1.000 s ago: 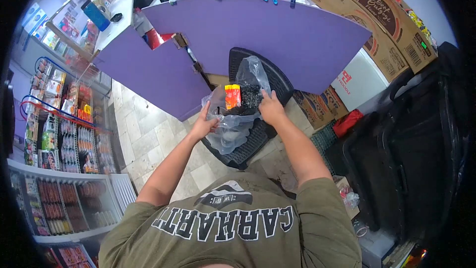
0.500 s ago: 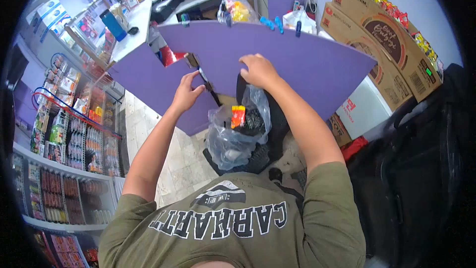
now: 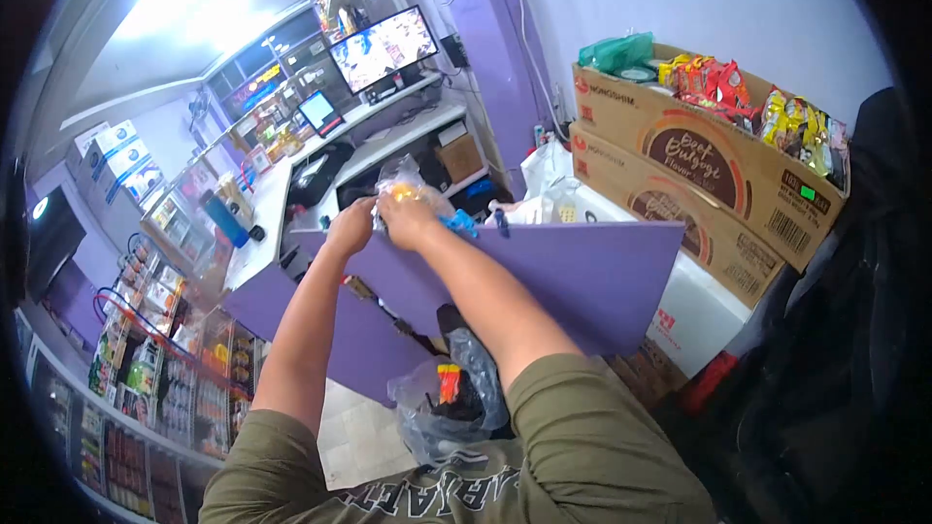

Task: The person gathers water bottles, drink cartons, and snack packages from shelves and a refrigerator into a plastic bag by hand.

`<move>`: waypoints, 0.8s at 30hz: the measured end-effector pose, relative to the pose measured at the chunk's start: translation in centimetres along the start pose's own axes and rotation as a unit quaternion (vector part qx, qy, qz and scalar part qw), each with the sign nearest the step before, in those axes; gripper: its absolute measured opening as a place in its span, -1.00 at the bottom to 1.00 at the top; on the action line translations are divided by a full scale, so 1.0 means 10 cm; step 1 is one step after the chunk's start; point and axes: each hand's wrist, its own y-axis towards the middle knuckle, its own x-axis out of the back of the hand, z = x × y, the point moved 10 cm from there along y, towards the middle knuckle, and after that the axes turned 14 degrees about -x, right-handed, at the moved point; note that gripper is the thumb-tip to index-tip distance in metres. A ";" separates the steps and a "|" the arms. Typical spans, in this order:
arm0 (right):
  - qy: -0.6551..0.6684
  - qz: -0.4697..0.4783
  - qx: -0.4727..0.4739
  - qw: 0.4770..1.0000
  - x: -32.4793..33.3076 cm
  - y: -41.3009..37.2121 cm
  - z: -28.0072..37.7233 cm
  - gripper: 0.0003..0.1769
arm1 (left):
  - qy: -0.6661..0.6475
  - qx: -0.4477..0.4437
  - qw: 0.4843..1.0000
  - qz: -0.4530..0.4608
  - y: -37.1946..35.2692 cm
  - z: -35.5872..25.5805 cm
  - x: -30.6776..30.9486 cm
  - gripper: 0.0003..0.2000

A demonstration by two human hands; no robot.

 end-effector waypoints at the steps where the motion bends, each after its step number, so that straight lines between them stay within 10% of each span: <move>1: -0.004 -0.001 0.000 1.000 -0.04 0.06 -0.06 -0.47 | 0.013 0.001 1.000 0.022 0.05 0.01 -0.04 -0.65; 11: 0.025 -0.023 -0.090 0.995 -0.23 0.27 -0.55 -0.79 | -0.011 0.031 0.998 0.058 0.06 0.10 -0.23 -0.78; 24: 0.167 -0.135 -0.137 0.967 0.49 0.78 -0.69 -0.72 | -0.143 0.053 0.961 -0.230 0.08 0.24 0.77 -0.80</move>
